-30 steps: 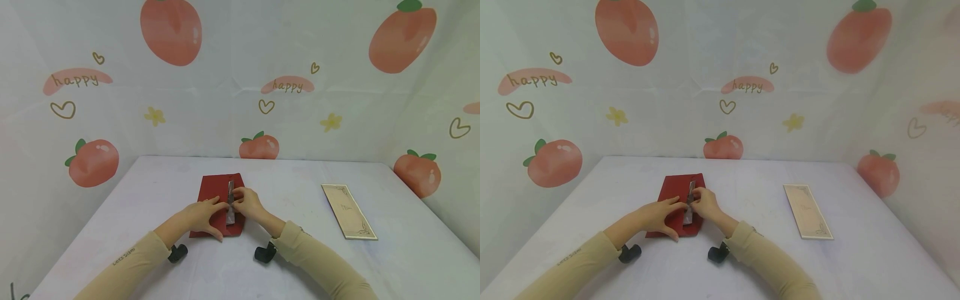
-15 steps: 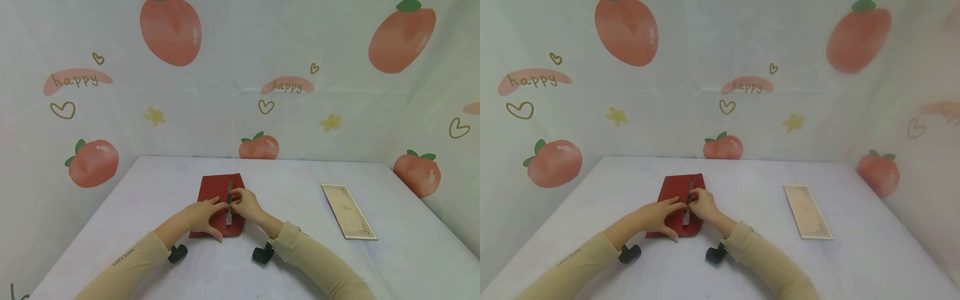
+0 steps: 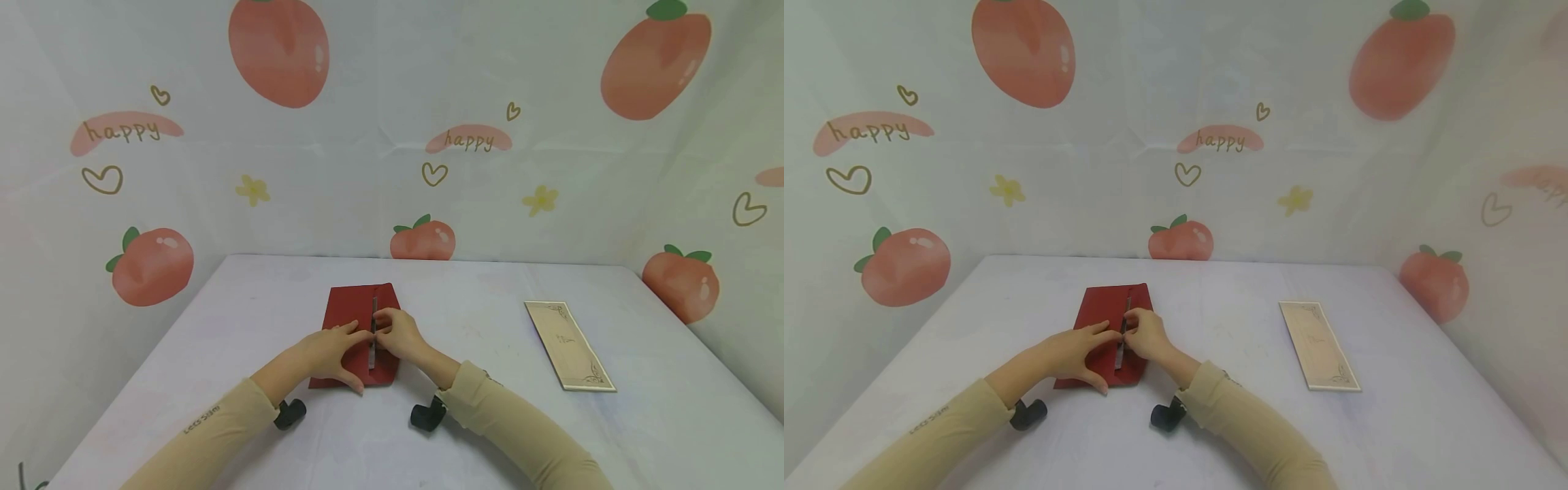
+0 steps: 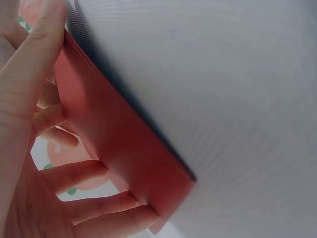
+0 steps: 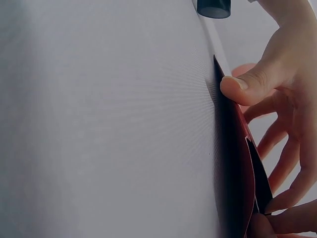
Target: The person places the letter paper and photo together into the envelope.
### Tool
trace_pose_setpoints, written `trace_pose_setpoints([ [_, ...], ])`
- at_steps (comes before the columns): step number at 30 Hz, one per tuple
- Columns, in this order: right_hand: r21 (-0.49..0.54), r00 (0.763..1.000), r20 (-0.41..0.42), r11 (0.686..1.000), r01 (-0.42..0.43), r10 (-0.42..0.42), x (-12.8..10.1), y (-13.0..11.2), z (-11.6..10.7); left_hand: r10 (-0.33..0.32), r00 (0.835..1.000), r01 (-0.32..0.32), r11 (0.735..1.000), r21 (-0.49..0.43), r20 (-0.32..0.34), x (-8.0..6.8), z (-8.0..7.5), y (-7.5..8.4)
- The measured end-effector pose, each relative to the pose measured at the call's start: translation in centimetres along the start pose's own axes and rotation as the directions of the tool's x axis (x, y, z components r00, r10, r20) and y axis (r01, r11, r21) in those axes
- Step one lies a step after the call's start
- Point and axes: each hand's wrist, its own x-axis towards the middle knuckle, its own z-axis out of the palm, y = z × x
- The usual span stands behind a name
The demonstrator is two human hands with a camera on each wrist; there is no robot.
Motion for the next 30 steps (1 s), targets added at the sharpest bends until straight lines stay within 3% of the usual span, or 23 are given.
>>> trace_pose_setpoints([
  [22,-0.047,1.000,0.002,0.999,0.022,-0.022,-0.3,-0.3,-0.7,0.001,1.000,-0.001,1.000,-0.010,-0.006,-0.1,0.0,-0.1],
  [30,0.024,1.000,0.016,1.000,0.006,-0.006,-0.6,-0.2,-1.3,0.004,1.000,-0.004,1.000,-0.002,-0.002,0.0,0.0,-0.1],
])
